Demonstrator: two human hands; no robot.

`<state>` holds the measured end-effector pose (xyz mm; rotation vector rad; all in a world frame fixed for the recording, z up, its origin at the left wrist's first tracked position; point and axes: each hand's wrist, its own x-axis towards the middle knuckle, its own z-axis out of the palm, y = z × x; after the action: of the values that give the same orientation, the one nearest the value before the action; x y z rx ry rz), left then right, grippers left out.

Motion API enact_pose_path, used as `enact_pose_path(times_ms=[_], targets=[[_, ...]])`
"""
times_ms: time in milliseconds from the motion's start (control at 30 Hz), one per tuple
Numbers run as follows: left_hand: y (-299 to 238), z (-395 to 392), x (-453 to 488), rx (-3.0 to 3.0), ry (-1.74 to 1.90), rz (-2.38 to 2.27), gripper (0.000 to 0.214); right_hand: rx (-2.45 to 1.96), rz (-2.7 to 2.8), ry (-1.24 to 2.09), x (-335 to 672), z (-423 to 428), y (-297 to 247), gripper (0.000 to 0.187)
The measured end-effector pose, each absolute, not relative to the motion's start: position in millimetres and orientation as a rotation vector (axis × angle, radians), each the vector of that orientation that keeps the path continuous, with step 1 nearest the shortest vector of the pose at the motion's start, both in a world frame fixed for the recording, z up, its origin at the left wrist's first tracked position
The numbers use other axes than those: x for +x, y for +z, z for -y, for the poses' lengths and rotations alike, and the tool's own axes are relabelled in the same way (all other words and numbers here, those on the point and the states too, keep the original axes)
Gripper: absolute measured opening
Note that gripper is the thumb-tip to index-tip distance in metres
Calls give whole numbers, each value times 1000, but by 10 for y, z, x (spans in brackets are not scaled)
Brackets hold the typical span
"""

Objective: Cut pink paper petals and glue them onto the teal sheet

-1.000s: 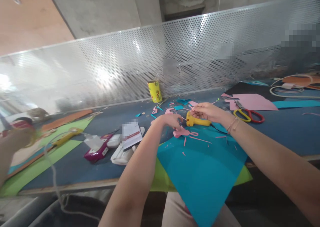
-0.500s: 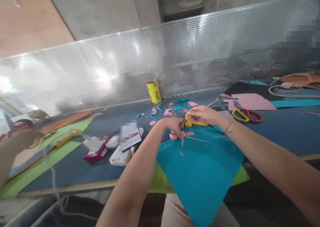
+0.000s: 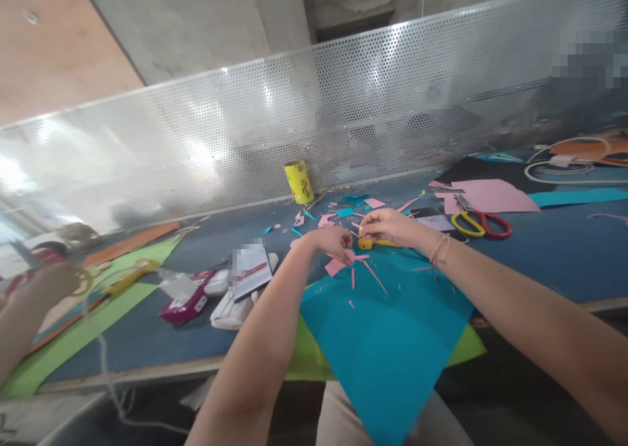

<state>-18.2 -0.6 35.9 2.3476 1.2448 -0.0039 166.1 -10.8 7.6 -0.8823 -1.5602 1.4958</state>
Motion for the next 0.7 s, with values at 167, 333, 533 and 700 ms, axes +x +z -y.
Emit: enact_pose_path(times_ms=[167,333,533,700], targets=[[369,-9,-199,2150,296,-1242,38,-976,1574,1386,1714,173,188,12],[391,-24,-197,2026,568,-1221,39,-954,1707,1213,1787,189,248,8],[331,-83,-122,1758,955,-1135,35,-926,1665,1216,1786,176,233,11],[260,-130,-38,1642,1117,-958,24,-963,1576,1154,1782,135,209,10]])
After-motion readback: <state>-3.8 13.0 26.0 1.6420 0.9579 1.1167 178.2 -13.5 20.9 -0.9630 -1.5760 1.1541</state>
